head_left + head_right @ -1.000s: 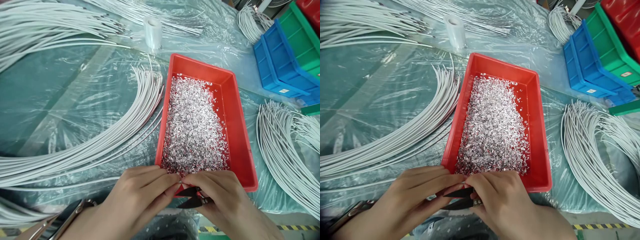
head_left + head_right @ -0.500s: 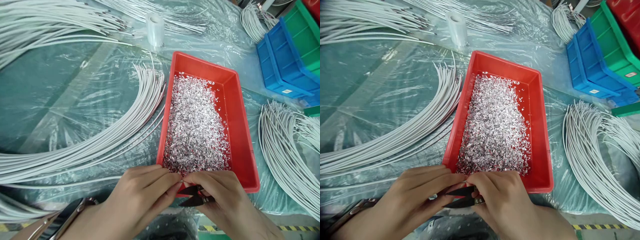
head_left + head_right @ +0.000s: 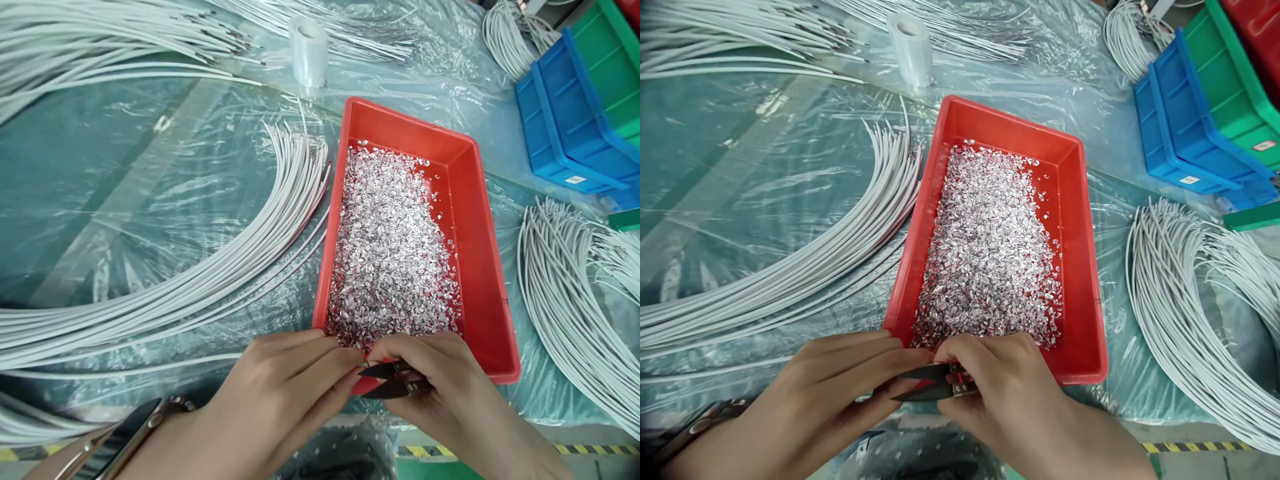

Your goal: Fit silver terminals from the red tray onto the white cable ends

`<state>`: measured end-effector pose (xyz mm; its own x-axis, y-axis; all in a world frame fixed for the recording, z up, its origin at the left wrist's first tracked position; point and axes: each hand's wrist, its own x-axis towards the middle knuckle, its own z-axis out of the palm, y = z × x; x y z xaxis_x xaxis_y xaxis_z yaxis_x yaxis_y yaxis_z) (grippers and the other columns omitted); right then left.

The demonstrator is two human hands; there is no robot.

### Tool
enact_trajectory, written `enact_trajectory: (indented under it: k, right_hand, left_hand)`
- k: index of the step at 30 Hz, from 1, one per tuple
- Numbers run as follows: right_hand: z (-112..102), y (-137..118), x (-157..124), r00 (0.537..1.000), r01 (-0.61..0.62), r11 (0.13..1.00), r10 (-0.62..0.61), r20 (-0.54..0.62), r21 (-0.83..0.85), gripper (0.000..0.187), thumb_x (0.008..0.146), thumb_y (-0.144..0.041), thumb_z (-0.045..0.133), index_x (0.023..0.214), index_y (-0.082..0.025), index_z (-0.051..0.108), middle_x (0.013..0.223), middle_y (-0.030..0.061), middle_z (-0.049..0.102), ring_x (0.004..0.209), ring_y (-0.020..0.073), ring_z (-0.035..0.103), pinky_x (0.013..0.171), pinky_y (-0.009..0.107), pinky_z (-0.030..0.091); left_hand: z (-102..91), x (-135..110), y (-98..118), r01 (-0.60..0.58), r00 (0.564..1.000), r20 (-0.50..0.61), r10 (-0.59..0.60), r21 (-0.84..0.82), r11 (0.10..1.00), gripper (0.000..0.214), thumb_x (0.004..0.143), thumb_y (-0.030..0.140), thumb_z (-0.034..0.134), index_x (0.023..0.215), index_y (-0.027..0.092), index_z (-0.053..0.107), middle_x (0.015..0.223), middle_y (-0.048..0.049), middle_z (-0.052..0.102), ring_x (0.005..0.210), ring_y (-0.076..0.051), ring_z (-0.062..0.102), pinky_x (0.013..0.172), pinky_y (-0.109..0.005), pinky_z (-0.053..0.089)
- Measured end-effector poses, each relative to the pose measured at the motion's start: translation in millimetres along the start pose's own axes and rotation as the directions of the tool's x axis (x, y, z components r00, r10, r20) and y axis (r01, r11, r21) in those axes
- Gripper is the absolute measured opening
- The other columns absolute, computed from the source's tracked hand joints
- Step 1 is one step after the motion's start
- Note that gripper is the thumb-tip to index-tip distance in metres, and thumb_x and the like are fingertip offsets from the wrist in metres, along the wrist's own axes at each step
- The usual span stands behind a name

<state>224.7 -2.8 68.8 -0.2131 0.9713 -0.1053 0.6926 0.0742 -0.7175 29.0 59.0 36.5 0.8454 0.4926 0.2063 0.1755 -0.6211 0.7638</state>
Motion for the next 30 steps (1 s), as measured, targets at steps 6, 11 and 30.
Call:
enact_trajectory:
  k: [6, 11, 30]
  right_hand:
    - [-4.0, 7.2, 1.5, 0.98, -0.146, 0.96, 0.106, 0.17, 0.241, 0.027, 0.071, 0.001, 0.059, 0.079, -0.023, 0.053, 0.062, -0.0109, 0.045, 0.053, 0.0053, 0.038, 0.05, 0.016, 0.032]
    - [-6.0, 12.1, 5.5, 0.956, -0.23, 0.872, 0.119, 0.27, 0.433, 0.014, 0.087, -0.015, 0.057, 0.075, -0.021, 0.052, 0.062, -0.009, 0.041, 0.053, 0.0056, 0.032, 0.046, 0.017, 0.027]
    - [17.9, -10.1, 8.9, 0.877, 0.235, 0.966, -0.163, -0.453, 0.108, 0.016, 0.079, -0.005, 0.064, 0.085, -0.02, 0.063, 0.054, -0.0079, 0.059, 0.041, 0.0045, 0.047, 0.043, 0.014, 0.043]
  left_hand:
    - [0.9, -7.7, -2.2, 0.014, 0.999, 0.05, -0.011, -0.073, 0.997, 0.021, 0.099, 0.013, 0.04, 0.116, 0.019, 0.051, 0.093, -0.0015, 0.065, 0.075, -0.016, 0.061, 0.065, -0.028, 0.045]
    - [0.5, -9.2, -5.0, 0.012, 0.996, 0.085, -0.003, -0.099, 0.995, 0.023, 0.098, 0.012, 0.042, 0.118, 0.019, 0.051, 0.097, -0.0023, 0.066, 0.079, -0.016, 0.061, 0.069, -0.028, 0.046]
    - [-9.0, -3.4, 8.6, 0.43, 0.903, 0.148, -0.404, -0.276, 0.86, 0.024, 0.1, 0.027, 0.034, 0.087, 0.022, 0.053, 0.062, 0.0051, 0.048, 0.054, -0.01, 0.047, 0.052, -0.02, 0.039]
